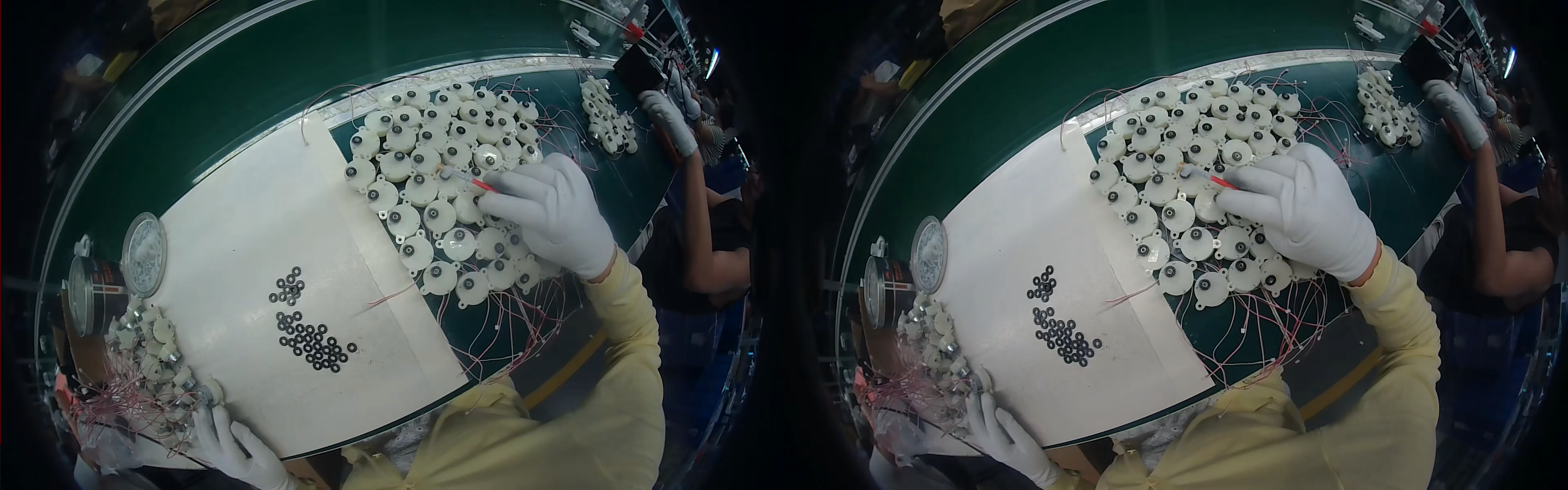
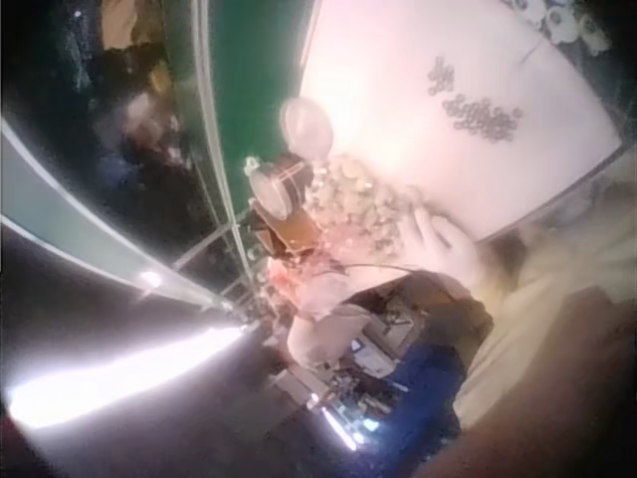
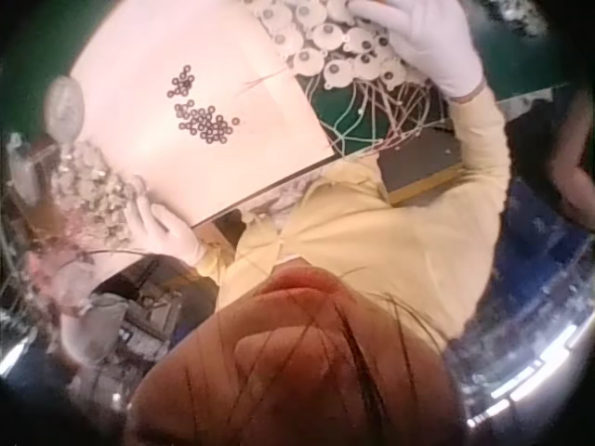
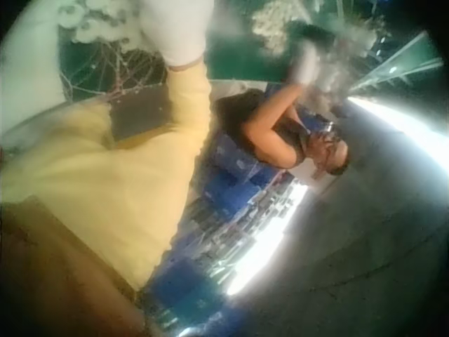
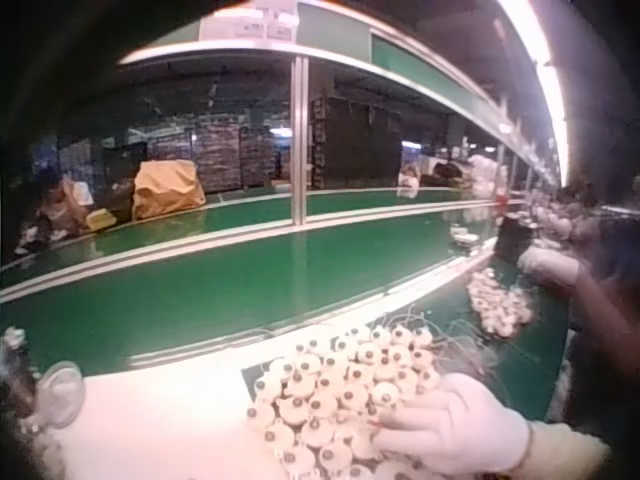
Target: The person applies a substance from a container onto the center of white circular electronic components using a small brush. The components are arranged on a green workbench, and the person works on them one by one, moving from one unit to the next. A coworker is visible in the background performing similar assembly tasks.
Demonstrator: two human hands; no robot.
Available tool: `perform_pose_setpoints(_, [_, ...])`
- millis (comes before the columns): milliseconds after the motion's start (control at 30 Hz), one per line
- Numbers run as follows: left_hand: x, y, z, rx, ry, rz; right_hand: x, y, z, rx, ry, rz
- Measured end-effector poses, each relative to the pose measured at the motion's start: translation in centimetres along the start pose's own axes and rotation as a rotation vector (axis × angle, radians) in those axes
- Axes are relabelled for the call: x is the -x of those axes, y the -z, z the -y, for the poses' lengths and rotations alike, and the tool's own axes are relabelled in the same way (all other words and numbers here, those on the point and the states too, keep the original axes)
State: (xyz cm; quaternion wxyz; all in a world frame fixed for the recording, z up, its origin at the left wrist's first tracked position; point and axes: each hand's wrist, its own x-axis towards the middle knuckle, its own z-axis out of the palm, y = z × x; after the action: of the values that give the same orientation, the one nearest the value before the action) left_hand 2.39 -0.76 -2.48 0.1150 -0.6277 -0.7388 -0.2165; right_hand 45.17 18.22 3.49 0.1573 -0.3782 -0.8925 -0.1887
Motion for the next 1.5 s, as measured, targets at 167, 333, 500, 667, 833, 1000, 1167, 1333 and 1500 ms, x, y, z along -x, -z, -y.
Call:
perform_pose_setpoints(167, [-0.2, 0.3, -0.3, -0.014, -0.002, 0.003, -0.2, 0.6, -0.4, -0.029, -0.072, -0.035])
perform_pose_setpoints(333, [-0.2, 0.1, -0.3, -0.015, -0.014, 0.001, -0.1, 1.2, -0.5, -0.348, -0.207, -0.113])
perform_pose_setpoints(500, [-0.3, 0.0, -0.3, -0.013, 0.001, -0.005, -1.4, 1.5, -0.3, -0.442, -0.220, -0.096])
perform_pose_setpoints(667, [-0.2, 0.2, -0.2, -0.028, -0.002, -0.007, -1.9, 1.3, -0.2, -0.496, -0.209, -0.076])
perform_pose_setpoints(833, [-0.1, 0.0, -0.2, -0.016, -0.009, -0.006, -1.9, 2.0, -0.1, -0.479, -0.195, -0.020])
perform_pose_setpoints(1000, [-0.1, 0.0, -0.2, -0.007, 0.002, -0.011, -1.5, 2.4, -0.1, -0.385, -0.234, -0.032])
perform_pose_setpoints(1167, [-0.1, 0.1, -0.2, -0.013, -0.002, -0.017, -1.9, 2.4, -0.3, -0.402, -0.238, -0.063])
perform_pose_setpoints(1333, [-0.2, 0.2, -0.2, -0.031, -0.016, -0.002, -2.2, 2.3, -0.3, -0.420, -0.208, -0.007])
perform_pose_setpoints(1500, [0.0, -0.1, 0.0, -0.017, -0.004, -0.017, -1.5, 2.5, -0.4, -0.398, -0.230, -0.070])
